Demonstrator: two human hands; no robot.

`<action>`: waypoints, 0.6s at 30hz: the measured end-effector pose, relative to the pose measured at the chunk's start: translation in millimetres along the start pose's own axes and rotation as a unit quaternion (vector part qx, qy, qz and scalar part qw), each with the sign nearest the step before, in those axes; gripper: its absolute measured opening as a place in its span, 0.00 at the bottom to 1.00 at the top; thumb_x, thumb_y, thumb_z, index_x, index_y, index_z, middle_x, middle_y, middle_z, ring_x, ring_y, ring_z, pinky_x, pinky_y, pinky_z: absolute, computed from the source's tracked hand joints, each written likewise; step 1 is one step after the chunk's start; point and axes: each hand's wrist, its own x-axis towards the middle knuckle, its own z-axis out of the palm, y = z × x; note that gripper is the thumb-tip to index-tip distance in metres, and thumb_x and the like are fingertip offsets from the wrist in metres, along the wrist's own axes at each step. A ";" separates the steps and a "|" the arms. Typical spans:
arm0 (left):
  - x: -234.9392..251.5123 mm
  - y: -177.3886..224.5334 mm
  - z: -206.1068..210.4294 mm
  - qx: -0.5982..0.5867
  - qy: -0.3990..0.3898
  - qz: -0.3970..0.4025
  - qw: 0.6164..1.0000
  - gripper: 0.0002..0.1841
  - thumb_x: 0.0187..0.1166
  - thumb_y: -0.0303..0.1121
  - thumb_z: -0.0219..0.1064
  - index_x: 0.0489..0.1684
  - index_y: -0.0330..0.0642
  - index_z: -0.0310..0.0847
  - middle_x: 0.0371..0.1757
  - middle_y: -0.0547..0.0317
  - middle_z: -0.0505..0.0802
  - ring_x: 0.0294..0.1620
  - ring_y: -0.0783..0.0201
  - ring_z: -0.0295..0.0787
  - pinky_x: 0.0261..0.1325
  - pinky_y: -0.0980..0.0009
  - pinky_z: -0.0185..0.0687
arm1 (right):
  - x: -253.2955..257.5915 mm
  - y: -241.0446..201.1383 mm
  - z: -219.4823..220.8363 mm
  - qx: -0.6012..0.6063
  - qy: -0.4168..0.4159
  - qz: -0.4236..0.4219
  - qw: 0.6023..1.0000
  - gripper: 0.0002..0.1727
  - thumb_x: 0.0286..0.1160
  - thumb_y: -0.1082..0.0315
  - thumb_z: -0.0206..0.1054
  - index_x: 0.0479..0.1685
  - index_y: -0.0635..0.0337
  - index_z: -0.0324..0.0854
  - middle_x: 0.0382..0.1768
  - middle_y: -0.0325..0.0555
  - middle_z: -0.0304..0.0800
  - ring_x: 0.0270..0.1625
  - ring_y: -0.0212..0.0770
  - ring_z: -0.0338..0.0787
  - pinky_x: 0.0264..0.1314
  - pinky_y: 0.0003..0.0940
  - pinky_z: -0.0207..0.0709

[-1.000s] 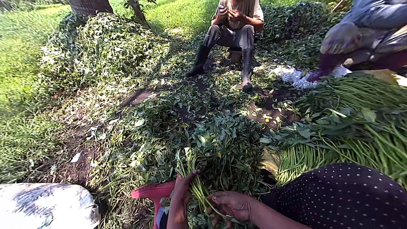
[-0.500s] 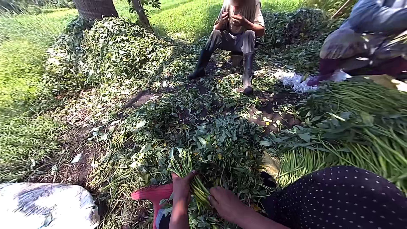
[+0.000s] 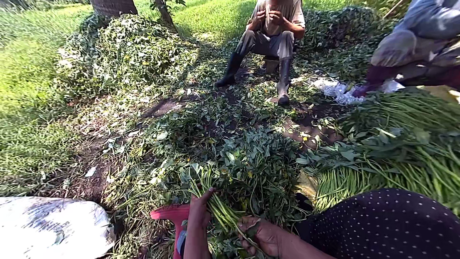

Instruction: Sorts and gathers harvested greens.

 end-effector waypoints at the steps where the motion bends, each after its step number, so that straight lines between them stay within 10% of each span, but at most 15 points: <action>1: 1.5 -1.2 -0.6 -0.007 0.008 0.003 1.000 0.30 0.77 0.14 0.65 0.78 0.36 0.58 0.40 0.40 0.90 0.33 0.51 0.93 0.37 0.58 0.93 | 1.5 2.0 1.0 -0.010 0.014 0.001 1.000 0.06 0.93 0.62 0.53 0.52 0.51 0.72 0.34 0.37 0.83 0.26 0.29 0.84 0.25 0.22 0.80; 6: 6.6 -8.4 -3.3 -0.008 0.067 0.038 0.997 0.31 0.73 0.10 0.66 0.74 0.35 0.57 0.39 0.40 0.89 0.30 0.52 0.92 0.33 0.58 0.93 | 3.9 0.5 17.7 -0.230 0.192 -0.034 0.954 0.14 0.95 0.56 0.50 0.57 0.57 0.71 0.27 0.37 0.70 0.19 0.30 0.69 0.21 0.25 0.67; 9: 5.8 -10.8 -1.7 -0.002 0.081 0.039 0.996 0.33 0.72 0.09 0.66 0.75 0.34 0.56 0.40 0.39 0.88 0.29 0.52 0.92 0.33 0.59 0.93 | 0.5 0.6 23.3 -0.434 0.237 -0.092 0.864 0.18 0.89 0.60 0.51 0.53 0.66 0.79 0.37 0.54 0.81 0.38 0.48 0.82 0.45 0.48 0.78; 13: 7.5 -11.4 -5.9 -0.011 0.087 0.036 0.995 0.32 0.72 0.10 0.66 0.76 0.34 0.56 0.40 0.40 0.88 0.29 0.53 0.92 0.33 0.59 0.94 | -4.5 7.1 23.2 -0.505 0.250 -0.142 0.814 0.15 0.83 0.64 0.53 0.44 0.68 0.80 0.43 0.59 0.83 0.46 0.53 0.86 0.52 0.50 0.79; 18: 11.6 -9.8 -10.2 -0.006 0.084 0.069 0.994 0.31 0.72 0.09 0.66 0.73 0.33 0.57 0.41 0.40 0.89 0.30 0.52 0.93 0.34 0.57 0.95 | -4.3 6.1 17.8 -0.589 0.166 -0.046 0.789 0.22 0.91 0.64 0.48 0.68 0.70 0.79 0.67 0.65 0.83 0.71 0.59 0.84 0.76 0.56 0.74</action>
